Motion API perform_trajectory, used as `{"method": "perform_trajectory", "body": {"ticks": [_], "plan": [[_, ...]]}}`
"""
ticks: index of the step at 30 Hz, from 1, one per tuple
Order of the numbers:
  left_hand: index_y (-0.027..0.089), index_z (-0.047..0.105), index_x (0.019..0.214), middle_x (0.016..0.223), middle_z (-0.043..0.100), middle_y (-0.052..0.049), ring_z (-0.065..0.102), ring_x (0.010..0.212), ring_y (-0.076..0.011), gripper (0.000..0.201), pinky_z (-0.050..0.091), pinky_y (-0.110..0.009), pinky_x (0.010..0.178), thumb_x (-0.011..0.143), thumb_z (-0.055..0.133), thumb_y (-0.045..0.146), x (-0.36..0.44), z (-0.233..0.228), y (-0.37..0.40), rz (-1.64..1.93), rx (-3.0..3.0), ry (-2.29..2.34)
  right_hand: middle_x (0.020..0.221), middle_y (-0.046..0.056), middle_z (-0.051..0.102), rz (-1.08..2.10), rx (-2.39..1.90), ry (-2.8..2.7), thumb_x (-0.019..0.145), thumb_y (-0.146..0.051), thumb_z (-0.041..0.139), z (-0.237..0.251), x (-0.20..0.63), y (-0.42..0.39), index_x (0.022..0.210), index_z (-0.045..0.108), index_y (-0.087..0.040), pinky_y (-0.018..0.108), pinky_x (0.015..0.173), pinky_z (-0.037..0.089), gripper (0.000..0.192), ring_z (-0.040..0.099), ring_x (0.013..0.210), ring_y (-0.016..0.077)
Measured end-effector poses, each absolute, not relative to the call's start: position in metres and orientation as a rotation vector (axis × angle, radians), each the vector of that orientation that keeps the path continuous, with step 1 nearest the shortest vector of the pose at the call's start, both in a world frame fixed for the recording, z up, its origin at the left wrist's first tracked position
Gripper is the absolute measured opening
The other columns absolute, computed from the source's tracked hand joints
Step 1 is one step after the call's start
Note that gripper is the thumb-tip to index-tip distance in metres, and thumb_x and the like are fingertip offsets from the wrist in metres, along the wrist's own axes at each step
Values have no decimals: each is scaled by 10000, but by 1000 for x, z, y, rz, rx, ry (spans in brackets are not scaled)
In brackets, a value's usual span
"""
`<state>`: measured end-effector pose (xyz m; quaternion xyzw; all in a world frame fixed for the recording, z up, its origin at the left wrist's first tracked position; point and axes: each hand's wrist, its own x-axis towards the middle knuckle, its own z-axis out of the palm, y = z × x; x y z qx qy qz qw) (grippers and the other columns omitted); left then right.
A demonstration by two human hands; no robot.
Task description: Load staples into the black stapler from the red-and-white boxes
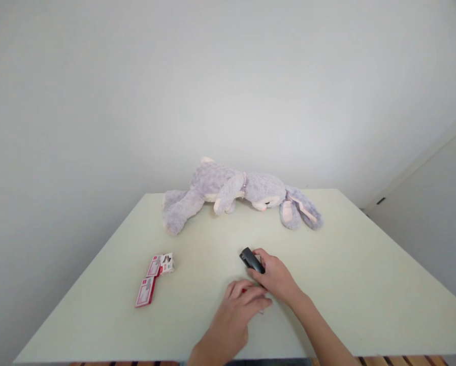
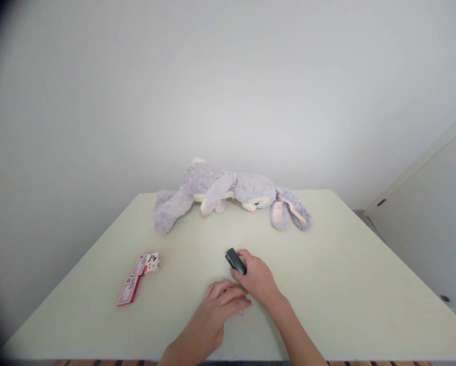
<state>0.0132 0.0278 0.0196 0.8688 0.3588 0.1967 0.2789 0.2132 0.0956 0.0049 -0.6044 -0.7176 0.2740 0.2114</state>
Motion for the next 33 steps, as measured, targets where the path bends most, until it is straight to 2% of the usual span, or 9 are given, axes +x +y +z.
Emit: {"method": "perform_trajectory", "body": {"ticks": [3, 7, 15, 19, 22, 24, 25, 28, 33], "plan": [[390, 577, 1378, 1398, 599, 24, 480, 1297, -232, 894, 352, -422, 1133, 631, 407, -71, 7, 22, 32, 396, 2344, 1008, 699, -45, 584, 823, -1699, -1844, 856, -479, 698, -1, 227, 91, 1303, 616, -221, 250, 600, 328, 522, 533, 636, 164], [347, 515, 1444, 1382, 539, -45, 467, 1291, -249, 824, 362, -402, 1103, 693, 480, 9, -28, 9, 45, 404, 2222, 1413, 637, -52, 498, 962, -1645, -1654, 906, -603, 619, -11, 230, 73, 1264, 678, -194, 262, 571, 312, 546, 466, 597, 158], [346, 563, 1383, 1223, 566, -57, 536, 1147, -277, 681, 414, -394, 987, 726, 632, 178, -25, -1, 46, 481, 2146, 1499, 657, -58, 415, 1155, -1452, -1465, 956, -598, 562, -26, 174, 44, 1344, 659, -170, 262, 578, 333, 586, 419, 609, 146], [368, 438, 1513, 1268, 571, -60, 540, 1176, -287, 793, 429, -422, 1011, 773, 702, 265, -26, -6, 41, 578, 2113, 1459, 648, -60, 419, 1141, -1476, -1428, 949, -583, 581, -26, 166, 44, 1354, 659, -178, 261, 570, 331, 579, 422, 604, 146], [322, 515, 1443, 1257, 590, -71, 558, 1178, -282, 556, 435, -450, 1045, 903, 627, 387, -57, -14, 37, 821, 2035, 1652, 644, -60, 424, 1129, -1502, -1423, 940, -577, 592, -27, 168, 44, 1340, 667, -170, 264, 568, 326, 576, 427, 601, 147], [269, 611, 1295, 1235, 600, -93, 555, 1200, -301, 376, 416, -487, 1074, 968, 528, 436, -91, -21, 32, 1018, 1920, 2023, 644, -61, 415, 1126, -1512, -1421, 937, -581, 591, -28, 169, 43, 1333, 670, -167, 266, 567, 321, 578, 423, 601, 147], [247, 617, 1273, 1255, 590, -113, 534, 1240, -328, 385, 394, -522, 1094, 975, 506, 463, -110, -24, 29, 1061, 1817, 2267, 644, -62, 408, 1124, -1515, -1420, 937, -585, 589, -28, 170, 43, 1332, 670, -168, 267, 567, 319, 580, 420, 600, 148], [233, 534, 1412, 1296, 553, -161, 532, 1235, -410, 568, 434, -580, 1010, 960, 483, 574, -161, -30, 19, 833, 1470, 2758, 647, -63, 403, 1121, -1529, -1422, 936, -591, 588, -30, 169, 42, 1344, 661, -173, 270, 571, 325, 590, 424, 601, 150], [361, 400, 1541, 1129, 598, -58, 693, 864, -263, 580, 498, -397, 815, 986, 430, 527, -183, -28, 5, 378, 1693, 2407, 656, -60, 420, 1113, -1543, -1413, 935, -589, 590, -34, 169, 44, 1371, 641, -168, 275, 579, 340, 608, 440, 605, 154]]}}
